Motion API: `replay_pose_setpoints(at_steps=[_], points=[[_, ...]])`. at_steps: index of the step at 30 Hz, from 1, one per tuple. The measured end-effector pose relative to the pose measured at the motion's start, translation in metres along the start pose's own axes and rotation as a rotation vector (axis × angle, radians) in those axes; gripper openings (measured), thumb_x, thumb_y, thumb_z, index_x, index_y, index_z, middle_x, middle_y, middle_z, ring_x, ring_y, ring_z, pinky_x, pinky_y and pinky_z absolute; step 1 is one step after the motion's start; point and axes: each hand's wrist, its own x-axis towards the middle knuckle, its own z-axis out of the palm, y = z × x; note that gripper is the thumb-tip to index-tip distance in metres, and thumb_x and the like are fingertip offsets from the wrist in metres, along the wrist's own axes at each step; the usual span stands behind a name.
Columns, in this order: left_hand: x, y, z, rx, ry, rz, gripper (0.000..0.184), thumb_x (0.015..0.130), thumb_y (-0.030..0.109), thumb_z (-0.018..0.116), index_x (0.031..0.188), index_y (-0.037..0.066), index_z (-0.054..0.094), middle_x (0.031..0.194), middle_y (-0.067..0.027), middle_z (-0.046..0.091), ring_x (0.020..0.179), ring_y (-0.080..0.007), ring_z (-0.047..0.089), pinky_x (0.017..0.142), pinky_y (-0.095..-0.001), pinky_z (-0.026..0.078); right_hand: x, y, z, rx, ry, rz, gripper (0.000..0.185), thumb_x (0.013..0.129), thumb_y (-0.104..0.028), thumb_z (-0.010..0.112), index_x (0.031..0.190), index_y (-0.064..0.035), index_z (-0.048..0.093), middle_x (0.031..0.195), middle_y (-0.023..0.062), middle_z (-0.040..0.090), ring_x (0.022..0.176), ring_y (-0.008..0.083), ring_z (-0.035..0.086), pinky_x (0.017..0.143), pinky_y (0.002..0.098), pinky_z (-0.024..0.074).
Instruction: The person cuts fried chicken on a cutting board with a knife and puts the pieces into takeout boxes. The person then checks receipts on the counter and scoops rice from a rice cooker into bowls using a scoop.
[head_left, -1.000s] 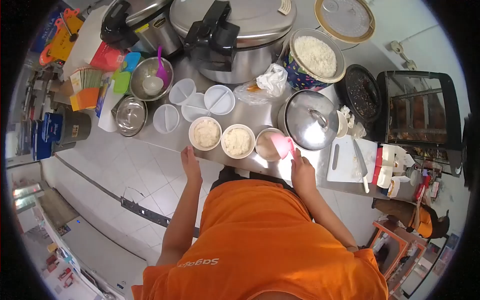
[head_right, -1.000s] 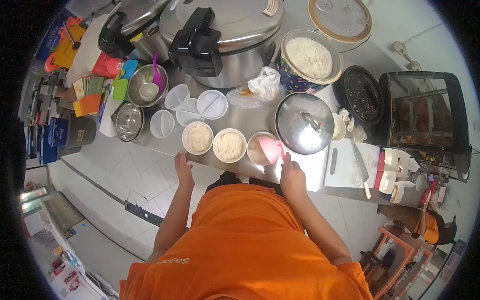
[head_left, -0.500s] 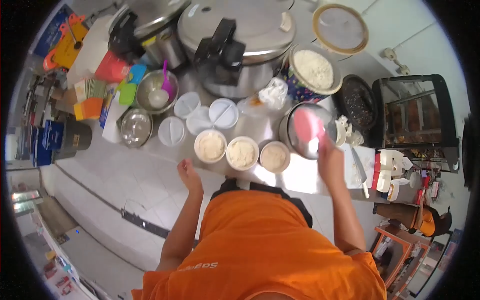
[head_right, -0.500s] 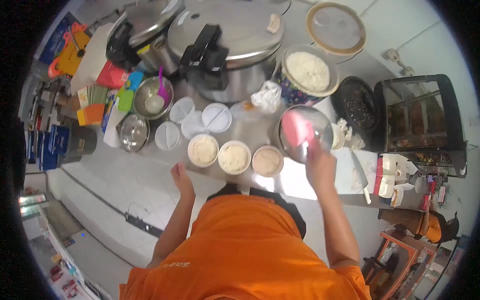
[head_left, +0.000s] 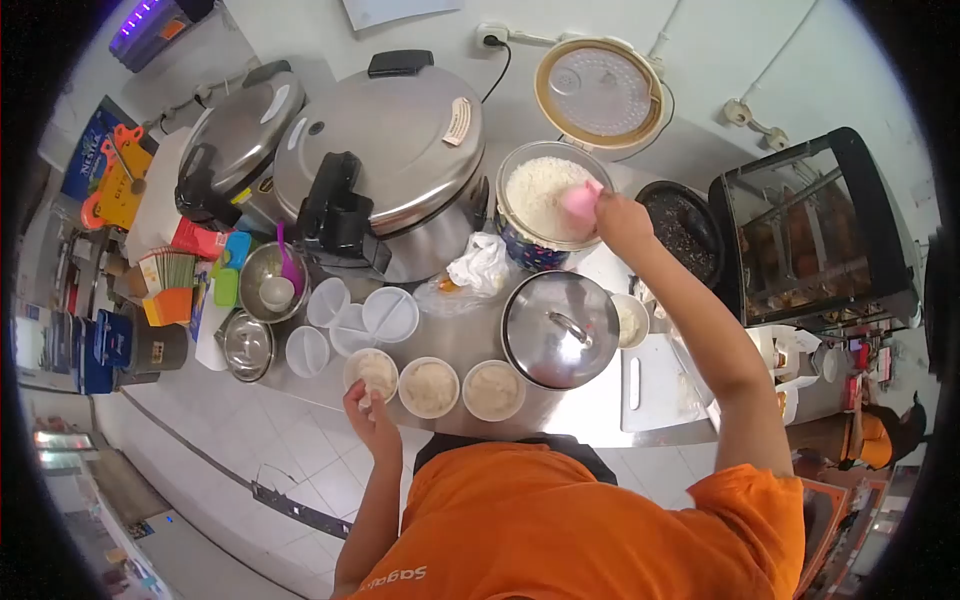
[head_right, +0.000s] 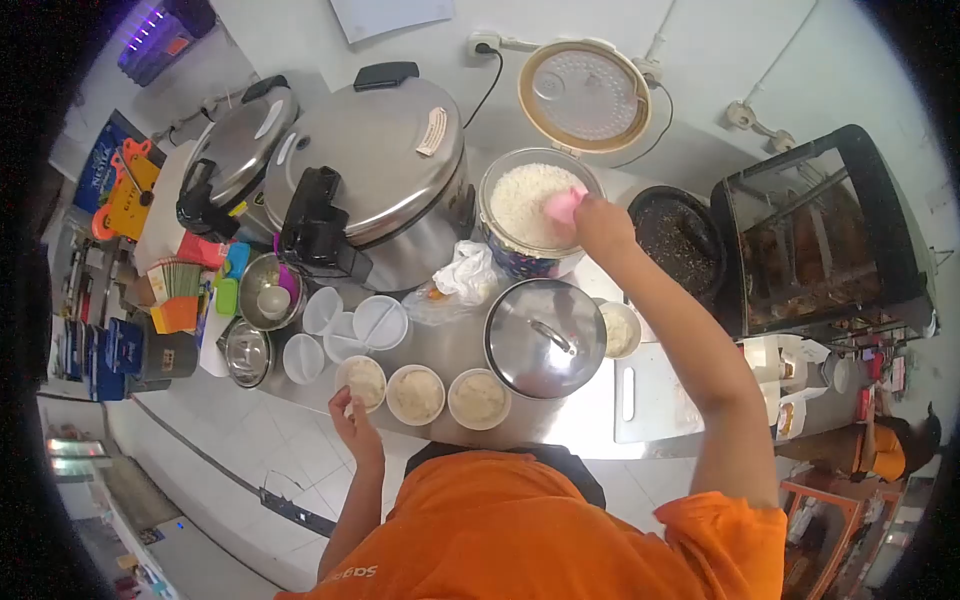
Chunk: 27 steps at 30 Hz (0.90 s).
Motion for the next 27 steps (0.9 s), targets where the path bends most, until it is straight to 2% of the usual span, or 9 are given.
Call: replay_pose_setpoints(at_steps=[5, 12, 14, 17, 20, 23, 24, 25, 27], points=[[-0.026, 0.000, -0.014, 0.060, 0.046, -0.087, 0.034, 0.097, 0.021, 0.060, 0.126, 0.004, 0.052, 0.124, -0.0072, 0.054, 0.116, -0.0191, 0.049, 0.089, -0.0342, 0.041, 0.007, 0.038, -0.019, 0.066, -0.097, -0.085, 0.021, 0.093, -0.012, 0.051, 0.101, -0.0004, 0.066, 0.090, 0.0237, 0.070, 0.084, 0.0408, 0.070, 0.074, 0.0500, 0.0577], [-0.033, 0.013, -0.013, 0.149, 0.069, -0.078, 0.037, 0.096, 0.022, 0.062, 0.127, 0.006, 0.052, 0.124, -0.0066, 0.054, 0.117, -0.0196, 0.049, 0.090, -0.0371, 0.040, -0.027, -0.013, -0.035, 0.115, -0.114, -0.153, 0.021, 0.092, -0.010, 0.050, 0.100, 0.0033, 0.064, 0.089, 0.0241, 0.069, 0.086, 0.0405, 0.070, 0.073, 0.0475, 0.0580], [-0.035, 0.010, -0.012, 0.160, 0.062, -0.079, 0.037, 0.095, 0.023, 0.062, 0.127, 0.006, 0.052, 0.124, -0.0068, 0.054, 0.117, -0.0200, 0.048, 0.090, -0.0380, 0.039, -0.029, -0.026, -0.030, 0.189, -0.099, -0.182, 0.022, 0.092, -0.013, 0.053, 0.099, 0.0037, 0.065, 0.091, 0.0258, 0.069, 0.085, 0.0405, 0.070, 0.072, 0.0468, 0.0576], [-0.039, 0.008, -0.011, 0.158, 0.065, -0.079, 0.038, 0.095, 0.024, 0.062, 0.127, 0.005, 0.051, 0.124, -0.0072, 0.054, 0.118, -0.0207, 0.048, 0.090, -0.0384, 0.039, 0.011, -0.015, 0.032, 0.415, 0.031, -0.340, 0.022, 0.091, -0.014, 0.056, 0.091, 0.0047, 0.069, 0.076, 0.0300, 0.065, 0.080, 0.0454, 0.068, 0.068, 0.0532, 0.0535], [-0.041, 0.009, -0.014, 0.182, 0.056, -0.075, 0.039, 0.095, 0.024, 0.062, 0.128, 0.006, 0.051, 0.125, -0.0075, 0.054, 0.118, -0.0212, 0.048, 0.091, -0.0390, 0.039, 0.027, -0.023, 0.039, 0.467, -0.025, -0.325, 0.025, 0.092, -0.017, 0.060, 0.088, 0.0054, 0.069, 0.064, 0.0233, 0.063, 0.064, 0.0364, 0.068, 0.055, 0.0478, 0.0511], [-0.044, 0.005, -0.021, 0.204, 0.065, -0.064, 0.038, 0.096, 0.022, 0.061, 0.129, 0.005, 0.050, 0.126, -0.0079, 0.053, 0.117, -0.0218, 0.047, 0.091, -0.0378, 0.039, 0.034, -0.011, 0.035, 1.056, -0.483, 0.071, 0.026, 0.094, -0.018, 0.061, 0.086, 0.0045, 0.069, 0.061, 0.0123, 0.061, 0.050, 0.0212, 0.060, 0.047, 0.0371, 0.0465], [-0.045, 0.005, -0.023, 0.187, 0.081, -0.071, 0.037, 0.097, 0.021, 0.060, 0.129, 0.005, 0.050, 0.125, -0.0084, 0.053, 0.117, -0.0221, 0.047, 0.092, -0.0380, 0.040, 0.029, -0.010, 0.033, 1.223, -0.483, 0.136, 0.026, 0.096, -0.019, 0.061, 0.085, 0.0028, 0.068, 0.062, 0.0053, 0.058, 0.046, 0.0112, 0.050, 0.041, 0.0285, 0.0379], [-0.046, 0.005, -0.025, 0.173, 0.086, -0.082, 0.037, 0.097, 0.020, 0.060, 0.129, 0.005, 0.050, 0.125, -0.0090, 0.053, 0.117, -0.0225, 0.047, 0.092, -0.0382, 0.040, 0.025, -0.004, 0.030, 1.192, -0.477, 0.143, 0.023, 0.096, -0.019, 0.063, 0.088, 0.0027, 0.067, 0.063, 0.0038, 0.056, 0.046, 0.0104, 0.048, 0.040, 0.0266, 0.0337], [-0.048, -0.001, -0.034, 0.154, 0.087, -0.090, 0.035, 0.098, 0.018, 0.058, 0.129, 0.003, 0.049, 0.124, -0.0101, 0.053, 0.116, -0.0231, 0.047, 0.094, -0.0390, 0.040, 0.009, 0.009, 0.029, 1.459, -0.459, 0.220, 0.033, 0.096, -0.023, 0.062, 0.075, 0.0017, 0.064, 0.056, 0.0025, 0.052, 0.044, 0.0110, 0.046, 0.041, 0.0288, 0.0345]])
